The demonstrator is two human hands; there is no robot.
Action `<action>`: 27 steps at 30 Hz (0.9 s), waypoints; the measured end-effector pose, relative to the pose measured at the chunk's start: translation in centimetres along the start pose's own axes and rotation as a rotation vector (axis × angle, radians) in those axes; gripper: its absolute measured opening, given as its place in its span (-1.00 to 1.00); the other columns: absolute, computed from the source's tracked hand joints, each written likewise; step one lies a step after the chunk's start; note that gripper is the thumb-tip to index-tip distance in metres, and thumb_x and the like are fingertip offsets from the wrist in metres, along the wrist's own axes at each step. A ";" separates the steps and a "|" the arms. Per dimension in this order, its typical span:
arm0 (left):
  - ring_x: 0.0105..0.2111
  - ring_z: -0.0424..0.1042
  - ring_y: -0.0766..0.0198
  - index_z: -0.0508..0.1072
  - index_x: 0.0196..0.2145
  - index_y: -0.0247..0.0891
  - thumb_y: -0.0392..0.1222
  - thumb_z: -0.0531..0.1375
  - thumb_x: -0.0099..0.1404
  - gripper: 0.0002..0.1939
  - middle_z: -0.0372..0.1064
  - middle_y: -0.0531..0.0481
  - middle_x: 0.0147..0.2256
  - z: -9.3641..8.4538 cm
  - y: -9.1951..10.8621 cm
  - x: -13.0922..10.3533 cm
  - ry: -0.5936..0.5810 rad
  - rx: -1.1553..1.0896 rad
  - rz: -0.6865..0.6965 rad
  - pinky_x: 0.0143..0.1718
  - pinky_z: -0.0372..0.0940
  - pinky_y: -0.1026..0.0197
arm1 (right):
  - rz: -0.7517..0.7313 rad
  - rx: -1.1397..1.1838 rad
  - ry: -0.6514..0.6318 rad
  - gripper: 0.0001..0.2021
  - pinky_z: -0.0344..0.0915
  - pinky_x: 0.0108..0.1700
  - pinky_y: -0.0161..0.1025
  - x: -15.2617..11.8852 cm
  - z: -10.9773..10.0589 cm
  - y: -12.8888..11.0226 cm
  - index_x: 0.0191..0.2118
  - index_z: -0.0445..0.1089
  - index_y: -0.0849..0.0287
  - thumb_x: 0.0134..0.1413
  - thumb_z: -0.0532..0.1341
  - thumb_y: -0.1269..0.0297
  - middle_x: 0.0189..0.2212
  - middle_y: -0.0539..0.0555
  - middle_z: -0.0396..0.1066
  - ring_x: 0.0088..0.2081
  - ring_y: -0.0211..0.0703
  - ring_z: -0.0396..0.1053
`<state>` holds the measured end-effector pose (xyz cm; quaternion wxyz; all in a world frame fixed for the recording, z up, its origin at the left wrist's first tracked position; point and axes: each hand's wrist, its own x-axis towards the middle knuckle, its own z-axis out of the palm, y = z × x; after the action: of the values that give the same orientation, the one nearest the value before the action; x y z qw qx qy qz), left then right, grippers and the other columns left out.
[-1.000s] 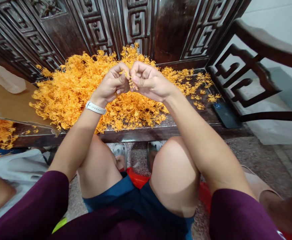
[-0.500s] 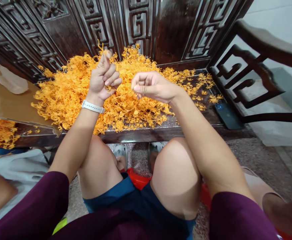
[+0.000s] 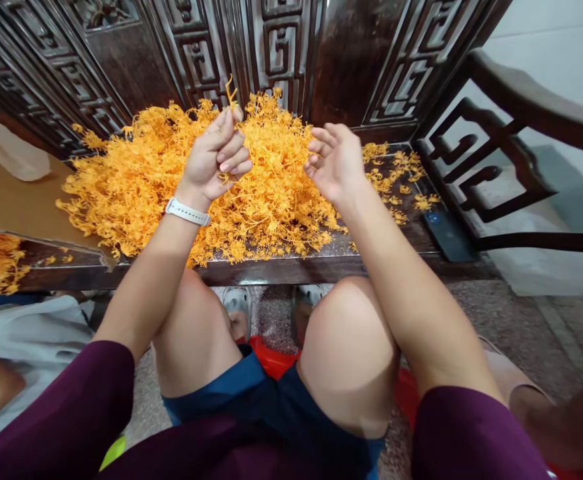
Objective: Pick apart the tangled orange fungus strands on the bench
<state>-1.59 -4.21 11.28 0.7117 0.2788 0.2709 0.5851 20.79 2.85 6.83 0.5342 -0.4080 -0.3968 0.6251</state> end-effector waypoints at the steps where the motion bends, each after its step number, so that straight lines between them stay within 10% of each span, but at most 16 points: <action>1: -0.80 0.06 0.50 0.54 0.02 -0.10 -0.07 0.02 0.71 -0.71 -0.08 0.28 -0.71 0.0 -0.1 0.0 0.005 0.010 -0.005 -0.70 0.04 0.44 | -0.045 -0.089 -0.093 -0.65 0.45 -0.32 -0.10 -0.7 0.9 0.0 -0.23 0.45 -0.02 0.28 0.33 -0.19 -0.40 0.03 0.50 -0.41 -0.10 0.38; 9: -0.73 0.10 0.52 0.46 -0.24 -0.19 -0.10 0.07 0.69 -0.68 0.01 0.24 -0.67 -0.2 -1.2 0.6 -0.055 0.241 0.065 -0.63 0.10 0.44 | -0.410 -0.308 -0.366 -0.40 0.56 -0.16 -0.02 -2.9 4.8 1.2 -0.23 0.46 0.03 -0.10 0.61 -0.33 -0.27 0.06 0.52 -0.15 0.01 0.53; 16: -0.46 0.55 0.34 0.51 -0.04 -0.17 0.16 0.26 0.56 -0.67 0.30 0.12 -0.50 -1.5 -2.5 1.9 0.131 0.481 0.204 -0.42 0.34 0.36 | -0.270 -0.244 -0.385 -0.48 0.57 -0.17 -0.06 -3.5 4.5 0.3 -0.28 0.34 0.03 0.15 0.49 -0.29 -0.25 0.06 0.52 -0.17 -0.04 0.53; 27: -0.24 0.63 0.37 0.40 -0.15 -0.22 -0.18 0.03 0.70 -0.77 0.31 0.09 -0.37 -0.9 -2.3 1.9 0.038 0.403 0.222 -0.16 0.52 0.31 | -0.190 -0.064 -0.563 -0.61 0.56 -0.17 -0.13 -5.0 4.4 -0.7 -0.30 0.38 0.05 0.23 0.51 -0.07 -0.27 0.04 0.46 -0.15 -0.06 0.51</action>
<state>-0.32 -2.68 8.90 0.5675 0.4324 0.3634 0.5992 17.39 -2.30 9.42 0.4459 -0.1964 -0.5855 0.6480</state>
